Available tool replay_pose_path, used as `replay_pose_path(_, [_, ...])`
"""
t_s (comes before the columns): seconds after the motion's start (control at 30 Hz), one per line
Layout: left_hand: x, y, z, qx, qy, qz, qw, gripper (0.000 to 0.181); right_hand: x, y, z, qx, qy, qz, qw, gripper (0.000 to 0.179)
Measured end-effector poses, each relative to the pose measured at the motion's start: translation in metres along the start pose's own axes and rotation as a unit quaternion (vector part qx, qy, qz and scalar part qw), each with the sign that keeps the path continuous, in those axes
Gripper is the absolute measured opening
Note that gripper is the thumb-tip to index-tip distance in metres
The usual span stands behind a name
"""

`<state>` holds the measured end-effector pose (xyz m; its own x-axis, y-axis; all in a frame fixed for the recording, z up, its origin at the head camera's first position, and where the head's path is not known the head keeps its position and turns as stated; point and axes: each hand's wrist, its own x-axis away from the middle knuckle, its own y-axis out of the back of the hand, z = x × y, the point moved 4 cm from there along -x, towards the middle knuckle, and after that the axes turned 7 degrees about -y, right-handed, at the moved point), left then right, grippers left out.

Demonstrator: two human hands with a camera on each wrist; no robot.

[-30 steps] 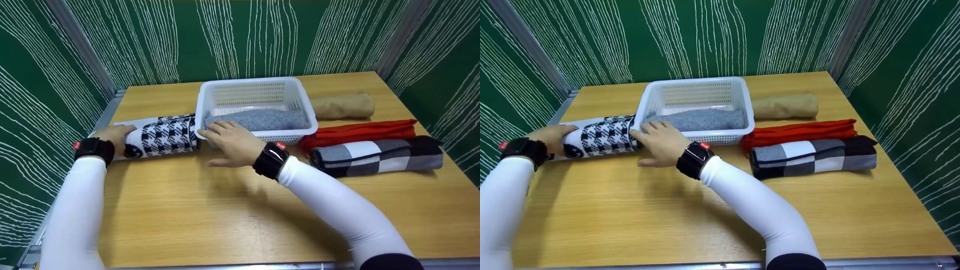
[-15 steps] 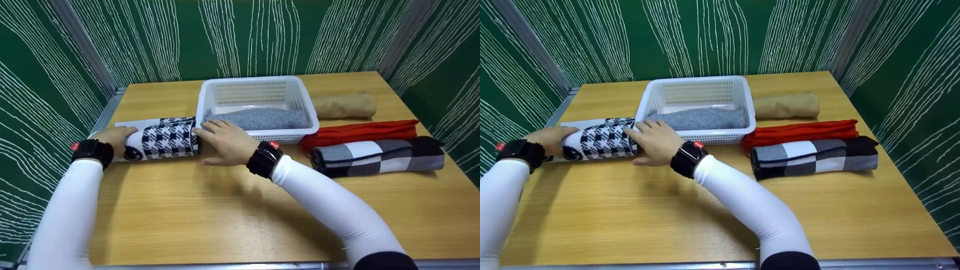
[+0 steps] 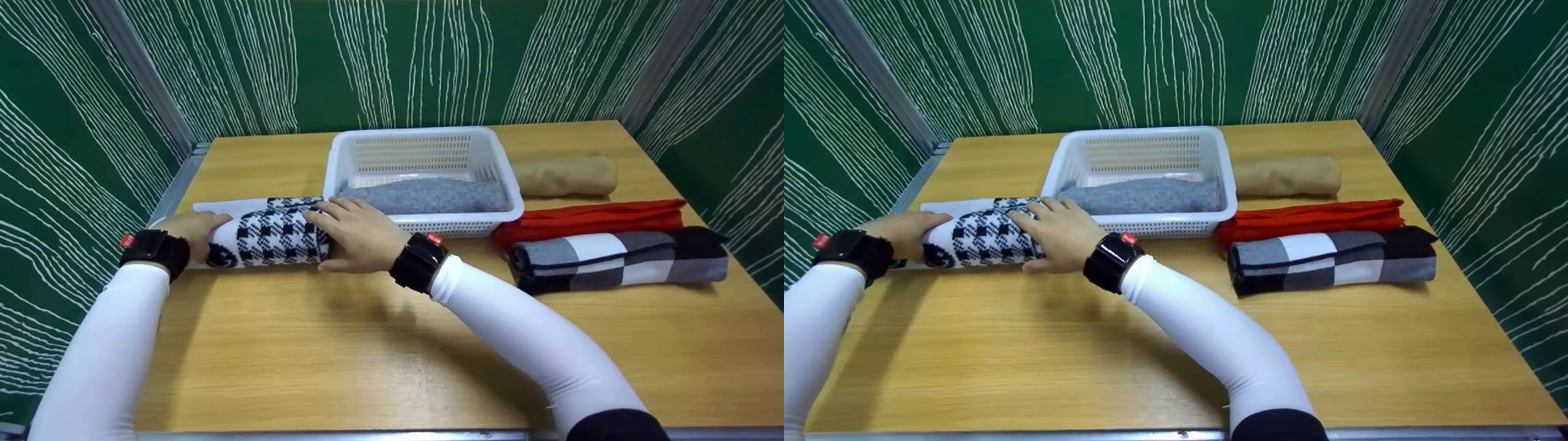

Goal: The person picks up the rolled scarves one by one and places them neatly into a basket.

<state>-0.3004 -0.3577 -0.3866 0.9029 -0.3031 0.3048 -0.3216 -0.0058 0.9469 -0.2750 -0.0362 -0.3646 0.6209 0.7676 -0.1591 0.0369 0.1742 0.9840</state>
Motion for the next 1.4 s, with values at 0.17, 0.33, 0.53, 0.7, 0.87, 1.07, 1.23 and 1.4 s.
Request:
replay_pose_path(0.17, [0.0,-0.002,-0.003,0.003,-0.008,0.002,1.0,0.079,-0.004,-0.003,0.006,0.004,0.003,0.006,1.0,0.098])
replay_pose_path(0.33, [0.003,-0.002,-0.006,-0.018,-0.029,-0.005,0.9994,0.071,-0.008,-0.007,0.013,0.001,0.009,0.008,0.9999,0.098])
replay_pose_path(0.53, [0.009,0.001,-0.012,-0.02,-0.032,0.0,0.9993,0.072,-0.015,-0.014,0.019,-0.006,0.002,0.019,0.9998,0.097])
replay_pose_path(0.7, [0.01,0.002,-0.014,-0.017,-0.027,0.012,0.9994,0.075,-0.017,-0.018,0.023,0.004,0.003,0.014,0.9999,0.095])
replay_pose_path(0.87, [0.011,0.001,-0.017,-0.01,-0.008,0.027,0.9996,0.079,-0.02,-0.023,0.027,0.008,0.01,0.012,0.9998,0.093])
replay_pose_path(1.07, [0.016,0.003,-0.025,-0.009,0.002,0.037,0.9993,0.086,-0.024,-0.03,0.03,0.016,0.017,0.006,0.9997,0.094])
replay_pose_path(1.23, [0.017,0.003,-0.026,-0.012,-0.014,0.034,0.9993,0.081,-0.027,-0.038,0.034,0.023,0.024,0.001,0.9995,0.091])
replay_pose_path(1.4, [0.012,0.001,-0.022,-0.018,-0.034,0.035,0.9986,0.081,-0.029,-0.045,0.039,0.024,0.038,-0.009,0.9989,0.087])
